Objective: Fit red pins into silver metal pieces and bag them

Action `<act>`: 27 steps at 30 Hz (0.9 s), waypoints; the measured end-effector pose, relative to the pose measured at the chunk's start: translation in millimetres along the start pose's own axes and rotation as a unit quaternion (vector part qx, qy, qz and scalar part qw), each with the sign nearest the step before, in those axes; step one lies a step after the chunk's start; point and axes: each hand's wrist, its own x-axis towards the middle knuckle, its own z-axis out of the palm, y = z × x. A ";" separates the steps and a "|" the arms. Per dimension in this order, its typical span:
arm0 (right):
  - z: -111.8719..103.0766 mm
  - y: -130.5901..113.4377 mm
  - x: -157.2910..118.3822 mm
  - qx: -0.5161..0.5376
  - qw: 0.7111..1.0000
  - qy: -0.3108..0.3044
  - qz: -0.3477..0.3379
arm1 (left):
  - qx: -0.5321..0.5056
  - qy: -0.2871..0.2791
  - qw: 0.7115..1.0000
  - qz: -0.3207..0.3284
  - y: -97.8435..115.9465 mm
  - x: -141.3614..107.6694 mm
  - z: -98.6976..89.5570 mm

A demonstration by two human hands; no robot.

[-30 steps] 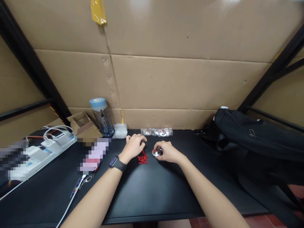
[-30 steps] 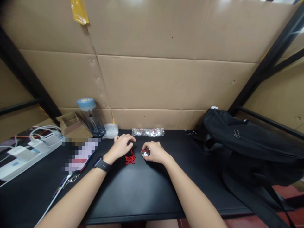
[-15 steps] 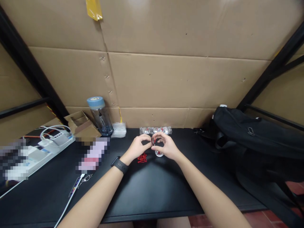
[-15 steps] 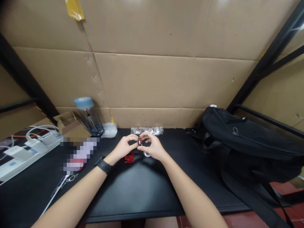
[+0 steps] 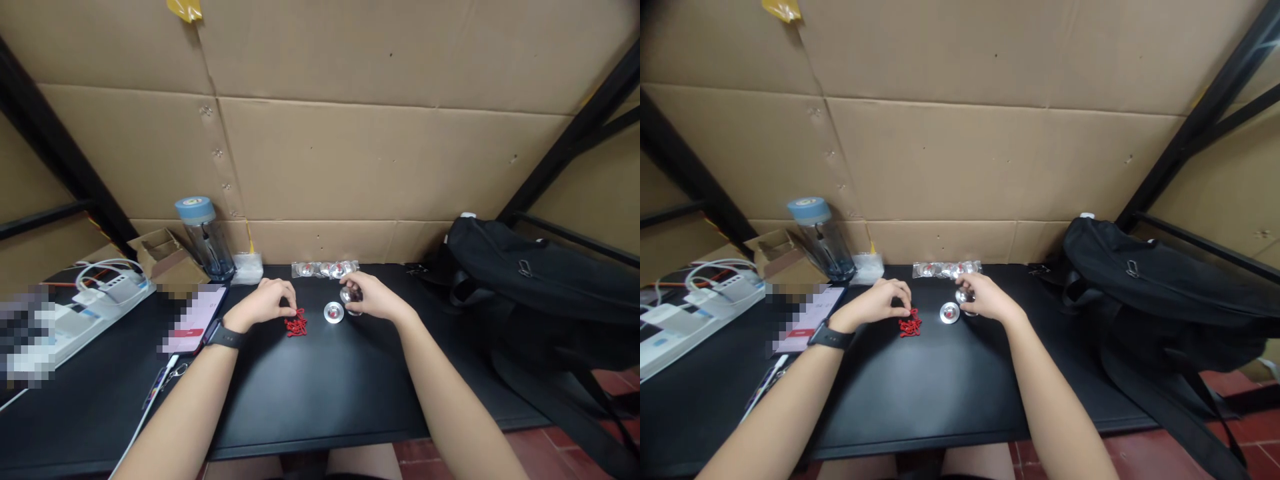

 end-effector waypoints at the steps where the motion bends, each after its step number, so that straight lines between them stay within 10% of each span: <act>1: -3.6 4.5 -2.0 -0.011 0.999 -0.027 0.016 | 0.000 -0.010 1.000 0.002 -1.4 -0.6 -0.3; 14: 1.3 22.8 -1.5 -0.034 0.993 -0.099 0.049 | 0.035 -0.025 0.999 -0.017 5.6 3.0 14.4; 27: 28.6 -5.5 9.4 -0.042 0.989 -0.132 -0.056 | 0.013 0.042 0.999 0.021 26.3 8.9 20.7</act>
